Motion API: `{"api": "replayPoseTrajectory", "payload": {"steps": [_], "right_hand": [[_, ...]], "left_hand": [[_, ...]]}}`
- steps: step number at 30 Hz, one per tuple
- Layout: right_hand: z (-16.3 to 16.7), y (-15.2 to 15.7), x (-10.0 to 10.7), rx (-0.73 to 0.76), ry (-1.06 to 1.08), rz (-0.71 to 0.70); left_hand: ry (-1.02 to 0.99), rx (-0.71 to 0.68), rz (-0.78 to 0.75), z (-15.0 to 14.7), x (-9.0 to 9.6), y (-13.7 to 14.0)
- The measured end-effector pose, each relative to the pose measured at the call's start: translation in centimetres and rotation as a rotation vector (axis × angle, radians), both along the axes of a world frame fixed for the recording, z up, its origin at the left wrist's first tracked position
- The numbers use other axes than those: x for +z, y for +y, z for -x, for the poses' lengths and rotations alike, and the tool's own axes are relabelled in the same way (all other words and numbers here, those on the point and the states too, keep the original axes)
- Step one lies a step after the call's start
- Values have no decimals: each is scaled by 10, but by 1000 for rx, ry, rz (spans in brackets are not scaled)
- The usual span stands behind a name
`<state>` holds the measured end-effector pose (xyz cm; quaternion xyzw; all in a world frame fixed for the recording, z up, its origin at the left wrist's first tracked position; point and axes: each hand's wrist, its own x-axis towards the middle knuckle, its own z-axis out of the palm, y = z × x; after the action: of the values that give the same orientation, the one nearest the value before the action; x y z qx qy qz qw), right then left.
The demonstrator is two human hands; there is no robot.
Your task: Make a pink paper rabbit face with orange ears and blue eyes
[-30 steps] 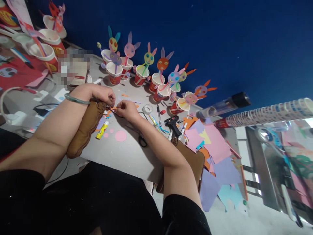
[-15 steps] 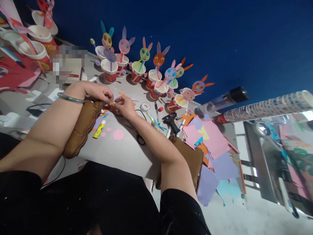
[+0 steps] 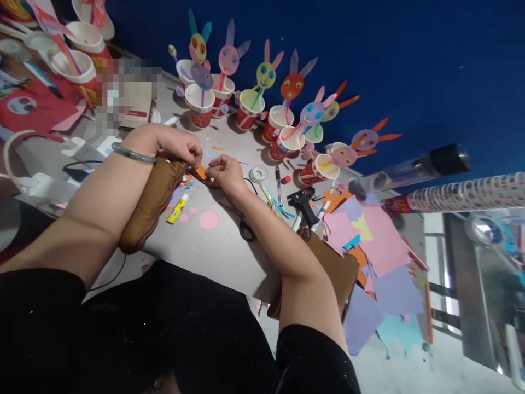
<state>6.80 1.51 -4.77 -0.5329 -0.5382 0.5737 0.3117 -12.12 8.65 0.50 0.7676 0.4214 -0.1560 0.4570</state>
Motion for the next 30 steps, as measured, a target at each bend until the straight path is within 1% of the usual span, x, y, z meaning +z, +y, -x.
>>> {"api": "replayPoseTrajectory", "payload": {"steps": [5,8,12,17,19,22,26,28,30], "right_hand": [[-1,-2,-5,48,-37,-70],[-7,-9,-3,88,-121,-185],[-23,-33,6,181,-330,-369],[-48,-76,19,363,-539,-452],[-58,-88,22,403,-615,-481],[-76,-100,24,401,-694,-528],[-95,-111,24,382,-791,-593],[-97,-117,23,432,-835,-637],[-94,-123,23,521,-878,-684]], "left_hand": [[17,-40,-16,2,-2,2],[11,-53,-51,5,-6,6],[40,-50,-84,6,-9,11],[32,-14,-57,6,-11,13],[39,-5,-47,7,-13,13],[64,5,-43,9,-15,15],[90,29,-74,9,-14,15],[104,34,-77,8,-12,14],[109,27,-79,7,-11,13]]}}
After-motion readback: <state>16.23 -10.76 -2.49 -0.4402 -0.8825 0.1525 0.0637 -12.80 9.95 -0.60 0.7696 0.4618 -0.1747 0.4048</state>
